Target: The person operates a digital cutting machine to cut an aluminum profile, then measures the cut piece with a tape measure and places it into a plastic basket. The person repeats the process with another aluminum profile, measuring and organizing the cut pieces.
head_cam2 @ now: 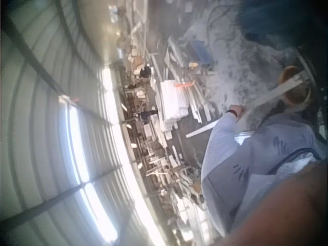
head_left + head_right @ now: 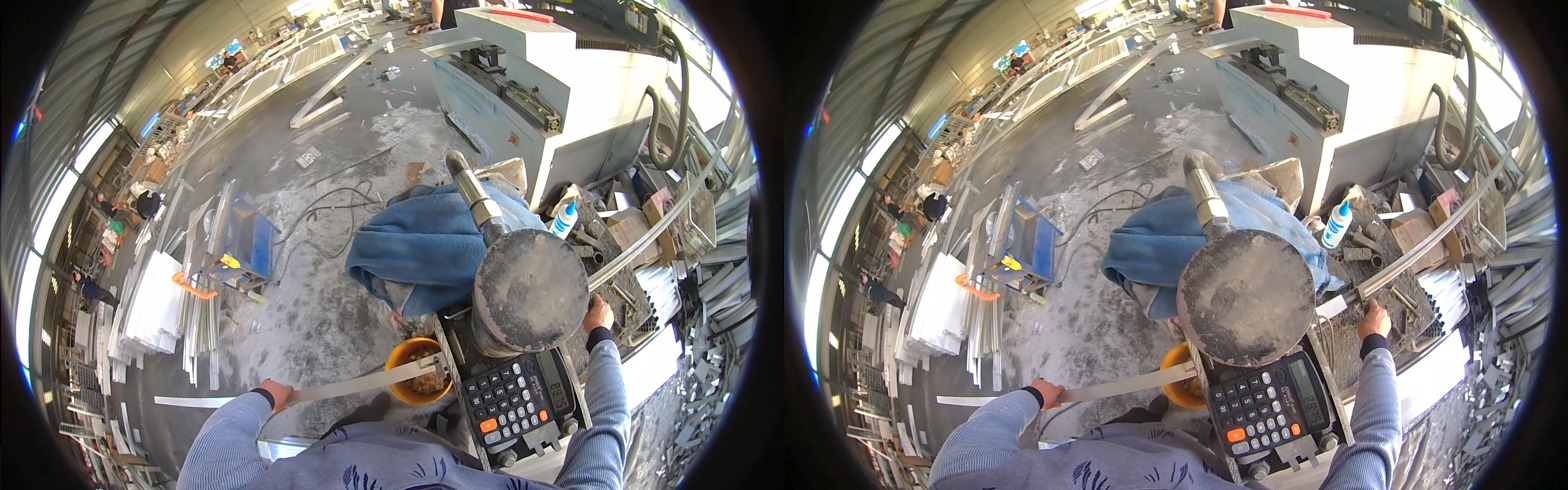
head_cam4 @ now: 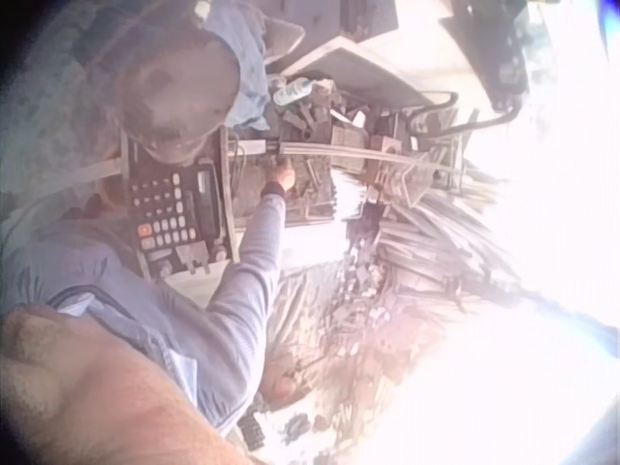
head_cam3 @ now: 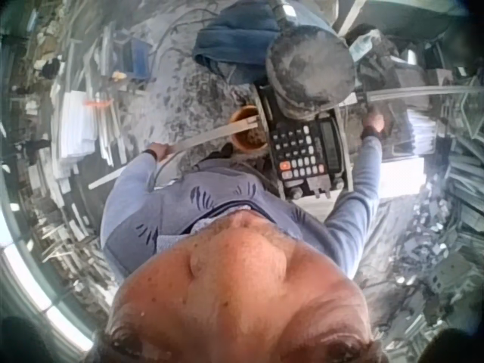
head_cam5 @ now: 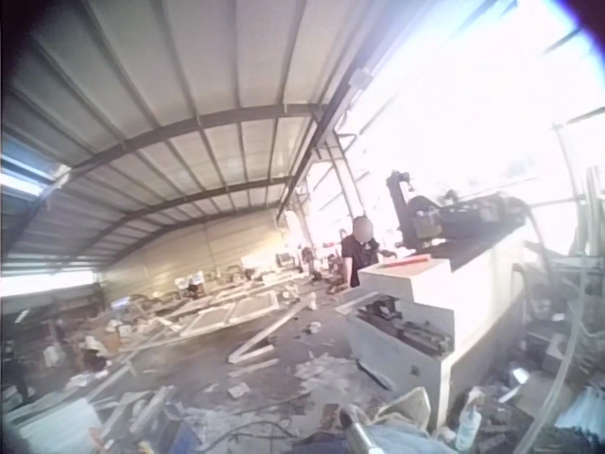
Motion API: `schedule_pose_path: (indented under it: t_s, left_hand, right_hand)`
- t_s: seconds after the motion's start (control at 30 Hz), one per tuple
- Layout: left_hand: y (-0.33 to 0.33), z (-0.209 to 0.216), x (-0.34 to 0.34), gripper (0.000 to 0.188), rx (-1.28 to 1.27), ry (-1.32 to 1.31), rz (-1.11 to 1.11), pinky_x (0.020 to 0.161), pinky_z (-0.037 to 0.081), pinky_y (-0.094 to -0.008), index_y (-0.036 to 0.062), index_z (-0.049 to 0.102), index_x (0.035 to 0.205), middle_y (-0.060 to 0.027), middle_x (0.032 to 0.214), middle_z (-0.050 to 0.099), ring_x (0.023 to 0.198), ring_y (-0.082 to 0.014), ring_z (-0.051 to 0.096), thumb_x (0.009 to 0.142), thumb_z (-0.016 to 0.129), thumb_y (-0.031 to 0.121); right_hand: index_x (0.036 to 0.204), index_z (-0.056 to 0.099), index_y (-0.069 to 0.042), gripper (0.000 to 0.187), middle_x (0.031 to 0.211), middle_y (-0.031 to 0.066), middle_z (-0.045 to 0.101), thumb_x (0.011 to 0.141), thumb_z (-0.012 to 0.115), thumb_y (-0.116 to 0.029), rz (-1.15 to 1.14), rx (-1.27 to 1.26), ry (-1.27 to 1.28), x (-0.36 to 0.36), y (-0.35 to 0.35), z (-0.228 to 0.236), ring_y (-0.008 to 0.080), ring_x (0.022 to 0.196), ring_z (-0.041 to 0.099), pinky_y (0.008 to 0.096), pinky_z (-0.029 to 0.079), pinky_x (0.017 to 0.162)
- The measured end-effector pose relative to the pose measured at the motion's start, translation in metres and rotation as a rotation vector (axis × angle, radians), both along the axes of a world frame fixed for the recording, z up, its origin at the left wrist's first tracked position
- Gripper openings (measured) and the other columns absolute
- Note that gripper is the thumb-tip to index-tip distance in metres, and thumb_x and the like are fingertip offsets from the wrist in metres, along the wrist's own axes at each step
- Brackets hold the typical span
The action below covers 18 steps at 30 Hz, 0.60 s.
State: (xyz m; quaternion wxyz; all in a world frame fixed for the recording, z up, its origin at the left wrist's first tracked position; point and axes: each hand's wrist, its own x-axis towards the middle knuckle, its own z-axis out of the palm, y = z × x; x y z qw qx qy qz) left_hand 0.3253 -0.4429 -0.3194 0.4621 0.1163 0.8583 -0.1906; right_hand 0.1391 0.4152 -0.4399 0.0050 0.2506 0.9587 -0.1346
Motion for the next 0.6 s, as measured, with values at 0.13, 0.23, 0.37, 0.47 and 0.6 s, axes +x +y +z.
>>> schedule_pose_path:
  t_s: [0.13,0.23,0.37,0.47,0.6]
  left_hand:
    - [0.012,-0.002,-0.010,0.054,0.014,-0.053,-0.098,0.078,0.053,-0.0478,0.0118,0.060,0.122,-0.0150,0.091,0.073,0.087,-0.0344,0.070,0.084,0.067,0.050]
    - [0.019,0.001,-0.018,0.055,0.023,-0.059,-0.146,0.074,0.054,-0.0478,0.0084,0.060,0.119,-0.0161,0.088,0.073,0.084,-0.0355,0.070,0.084,0.067,0.050]
    - [0.019,0.004,-0.024,0.057,0.021,-0.096,-0.167,0.074,0.054,-0.0477,0.0057,0.060,0.115,-0.0167,0.089,0.072,0.083,-0.0375,0.070,0.082,0.069,0.051]
    - [0.016,0.000,-0.026,0.058,0.027,-0.085,-0.210,0.075,0.054,-0.0478,0.0060,0.060,0.114,-0.0167,0.090,0.072,0.086,-0.0375,0.069,0.081,0.070,0.052]
    - [0.013,-0.004,-0.028,0.059,0.021,-0.087,-0.193,0.076,0.054,-0.0486,0.0070,0.060,0.114,-0.0169,0.091,0.072,0.089,-0.0371,0.069,0.079,0.072,0.053]
  right_hand:
    - [0.102,0.061,-0.005,0.026,0.096,0.0163,0.068,0.078,0.054,0.002,0.044,0.079,0.118,0.002,-0.006,-0.008,0.0339,0.101,0.064,0.0441,0.042,0.103]
    - [0.113,0.062,-0.008,0.040,0.106,0.0173,0.068,0.074,0.064,0.002,0.061,0.079,0.093,0.008,-0.009,-0.003,0.0329,0.113,0.060,0.0452,0.039,0.108]
    - [0.110,0.070,-0.010,0.030,0.105,0.0231,0.070,0.086,0.052,-0.012,-0.042,-0.139,0.056,0.008,-0.003,0.003,0.0393,0.102,0.067,0.0482,0.054,0.088]
    - [0.107,0.073,-0.010,0.030,0.101,0.0218,0.071,0.088,0.051,-0.017,-0.031,-0.214,0.112,0.007,-0.002,0.001,0.0397,0.097,0.068,0.0467,0.054,0.088]
    - [0.108,0.075,-0.012,0.032,0.105,0.0191,0.072,0.087,0.051,-0.019,-0.013,-0.276,0.056,0.000,0.004,0.002,0.0358,0.100,0.068,0.0449,0.054,0.091]
